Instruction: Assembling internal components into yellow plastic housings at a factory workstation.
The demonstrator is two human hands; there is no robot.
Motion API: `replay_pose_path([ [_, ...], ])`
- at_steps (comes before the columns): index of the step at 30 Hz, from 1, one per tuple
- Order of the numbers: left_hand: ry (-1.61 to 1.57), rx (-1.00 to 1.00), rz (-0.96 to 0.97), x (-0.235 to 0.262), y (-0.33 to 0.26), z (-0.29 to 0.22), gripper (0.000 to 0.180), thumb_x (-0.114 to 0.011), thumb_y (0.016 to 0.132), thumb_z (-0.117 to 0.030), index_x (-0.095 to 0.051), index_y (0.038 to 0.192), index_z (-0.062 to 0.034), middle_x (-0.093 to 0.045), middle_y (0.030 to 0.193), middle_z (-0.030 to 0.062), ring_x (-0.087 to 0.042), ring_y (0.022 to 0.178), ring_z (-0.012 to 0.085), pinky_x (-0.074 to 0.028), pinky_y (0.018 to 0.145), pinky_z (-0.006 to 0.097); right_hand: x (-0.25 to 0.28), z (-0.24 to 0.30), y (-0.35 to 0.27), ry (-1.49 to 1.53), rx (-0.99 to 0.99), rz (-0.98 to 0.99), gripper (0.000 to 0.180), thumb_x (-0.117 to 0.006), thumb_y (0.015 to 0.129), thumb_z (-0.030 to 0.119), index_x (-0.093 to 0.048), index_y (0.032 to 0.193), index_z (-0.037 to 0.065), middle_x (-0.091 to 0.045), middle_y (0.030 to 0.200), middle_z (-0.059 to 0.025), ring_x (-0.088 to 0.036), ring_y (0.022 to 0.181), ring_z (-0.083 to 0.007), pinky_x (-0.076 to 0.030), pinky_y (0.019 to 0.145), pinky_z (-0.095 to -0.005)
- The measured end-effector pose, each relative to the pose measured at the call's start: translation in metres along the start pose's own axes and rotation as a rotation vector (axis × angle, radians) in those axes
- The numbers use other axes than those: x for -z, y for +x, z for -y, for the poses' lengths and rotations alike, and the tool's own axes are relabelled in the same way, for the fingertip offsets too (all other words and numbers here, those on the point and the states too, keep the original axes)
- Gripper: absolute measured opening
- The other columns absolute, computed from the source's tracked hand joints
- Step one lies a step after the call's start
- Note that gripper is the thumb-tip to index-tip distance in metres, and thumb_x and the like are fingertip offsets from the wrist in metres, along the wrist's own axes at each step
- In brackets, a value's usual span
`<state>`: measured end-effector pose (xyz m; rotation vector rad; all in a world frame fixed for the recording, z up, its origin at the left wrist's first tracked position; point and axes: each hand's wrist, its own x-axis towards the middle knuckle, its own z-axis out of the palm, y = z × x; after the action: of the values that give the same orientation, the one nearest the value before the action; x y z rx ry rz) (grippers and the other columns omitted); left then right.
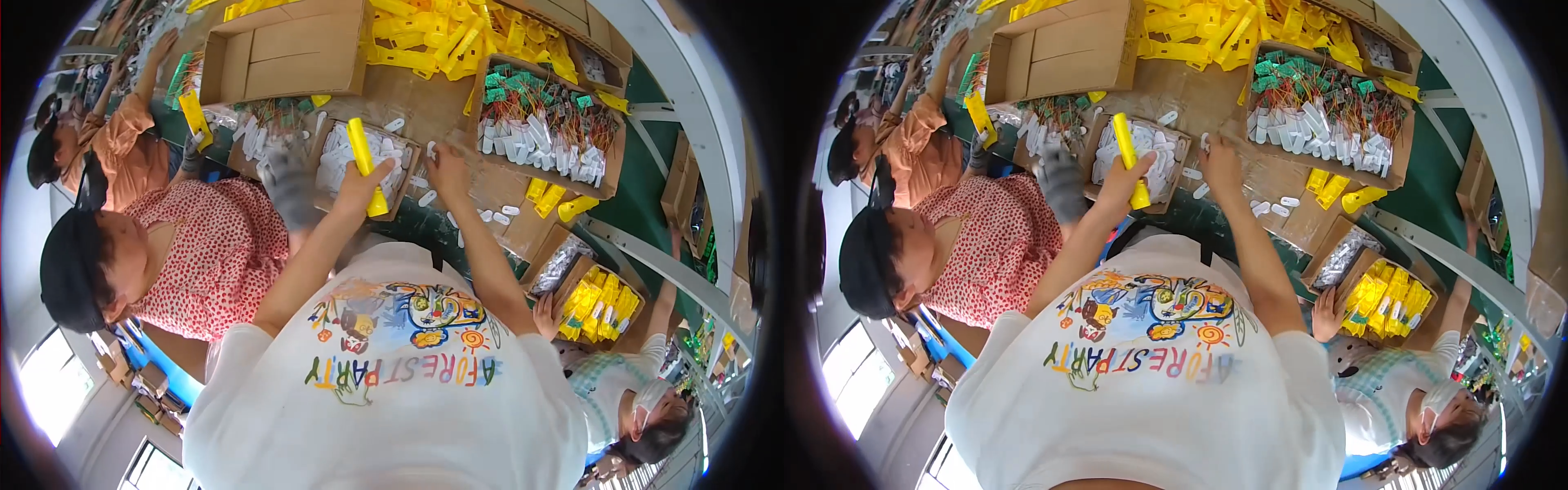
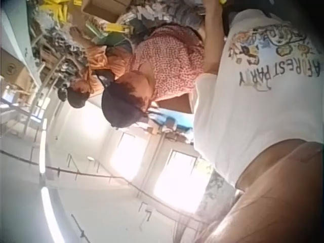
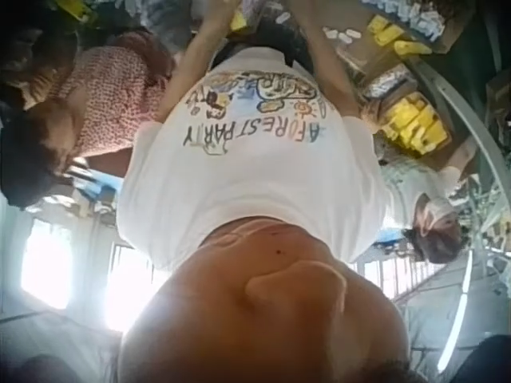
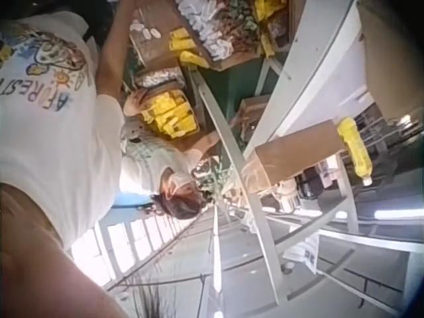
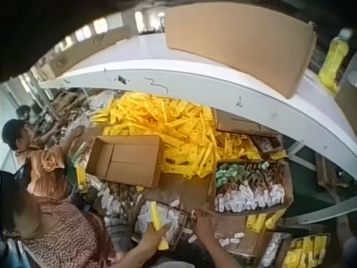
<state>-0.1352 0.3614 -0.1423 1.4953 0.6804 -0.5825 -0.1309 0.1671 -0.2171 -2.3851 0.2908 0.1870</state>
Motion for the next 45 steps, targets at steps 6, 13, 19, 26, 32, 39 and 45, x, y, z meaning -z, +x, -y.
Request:
replay_pose_path([
  [6,-0.236,0.027,0.229,-0.048,-0.058,0.028,0.035,-0.049,0.09,-0.038,-0.048,0.1,-0.004,-0.055,0.082,0.0043,-0.052,0.071,0.0137,-0.044,0.065,0.028,-0.001,-0.028,0.013,-0.16,0.111,-0.069,0.019,-0.065,0.075,0.017,-0.063,0.087,0.002,-0.064,0.076,-0.0184,-0.062,0.07,-0.0373,-0.05,0.063,-0.043],
  [13,-0.361,-0.119,0.362,-0.043,-0.063,-0.001,0.039,-0.033,0.097,-0.034,-0.049,0.113,-0.0028,-0.057,0.088,0.0061,-0.054,0.076,0.0126,-0.044,0.068,0.026,0.093,0.076,-0.082,1.046,-0.216,0.187,0.018,-0.06,0.087,0.016,-0.064,0.08,0.0,-0.064,0.066,-0.0038,-0.061,0.059,-0.0081,-0.045,0.049,-0.0216],
  [19,-0.047,-0.297,0.372,-0.054,-0.082,-0.006,0.035,-0.028,0.097,-0.04,-0.044,0.099,-0.0082,-0.048,0.077,0.0026,-0.048,0.064,0.0104,-0.041,0.055,0.025,0.089,0.068,-0.1,0.72,0.127,0.15,0.018,-0.061,0.086,0.016,-0.063,0.078,-0.001,-0.061,0.059,-0.0055,-0.06,0.052,-0.0101,-0.042,0.045,-0.0222],
  [26,0.03,-0.203,0.54,-0.042,-0.077,0.001,0.047,-0.027,0.097,-0.049,-0.05,0.094,-0.0083,-0.049,0.074,0.0031,-0.046,0.064,0.0111,-0.04,0.059,0.025,0.085,0.07,-0.106,0.669,0.194,0.276,0.017,-0.056,0.088,0.012,-0.062,0.079,-0.001,-0.062,0.061,-0.0084,-0.061,0.052,-0.0126,-0.047,0.049,-0.0255],
  [32,-0.279,-0.018,0.687,-0.008,-0.058,0.019,0.049,-0.03,0.097,-0.048,-0.048,0.11,-0.0049,-0.054,0.085,0.0063,-0.055,0.069,0.0166,-0.047,0.065,0.029,0.091,0.061,-0.05,0.631,0.18,0.531,0.018,-0.052,0.09,0.015,-0.062,0.082,0.003,-0.061,0.066,-0.0032,-0.057,0.058,-0.0096,-0.046,0.052,-0.0237],
  [39,-0.451,-0.071,0.578,0.011,-0.059,-0.001,0.057,-0.031,0.095,-0.05,-0.041,0.126,-0.0032,-0.054,0.088,0.0048,-0.056,0.074,0.0167,-0.048,0.07,0.033,0.106,-0.011,0.1,-0.061,0.252,-0.635,0.013,-0.066,0.077,0.016,-0.061,0.082,0.006,-0.06,0.08,-0.0088,-0.057,0.075,-0.0262,-0.045,0.067,-0.037],
  [45,-0.565,-0.109,0.6,0.011,-0.05,0.018,0.039,-0.044,0.093,-0.039,-0.048,0.113,-0.0054,-0.055,0.083,0.0023,-0.056,0.066,0.0133,-0.046,0.06,0.029,0.115,-0.014,0.082,-0.135,0.524,-0.614,0.021,-0.07,0.072,0.012,-0.062,0.091,0.005,-0.063,0.087,-0.0112,-0.058,0.084,-0.0299,-0.046,0.076,-0.0382],
])
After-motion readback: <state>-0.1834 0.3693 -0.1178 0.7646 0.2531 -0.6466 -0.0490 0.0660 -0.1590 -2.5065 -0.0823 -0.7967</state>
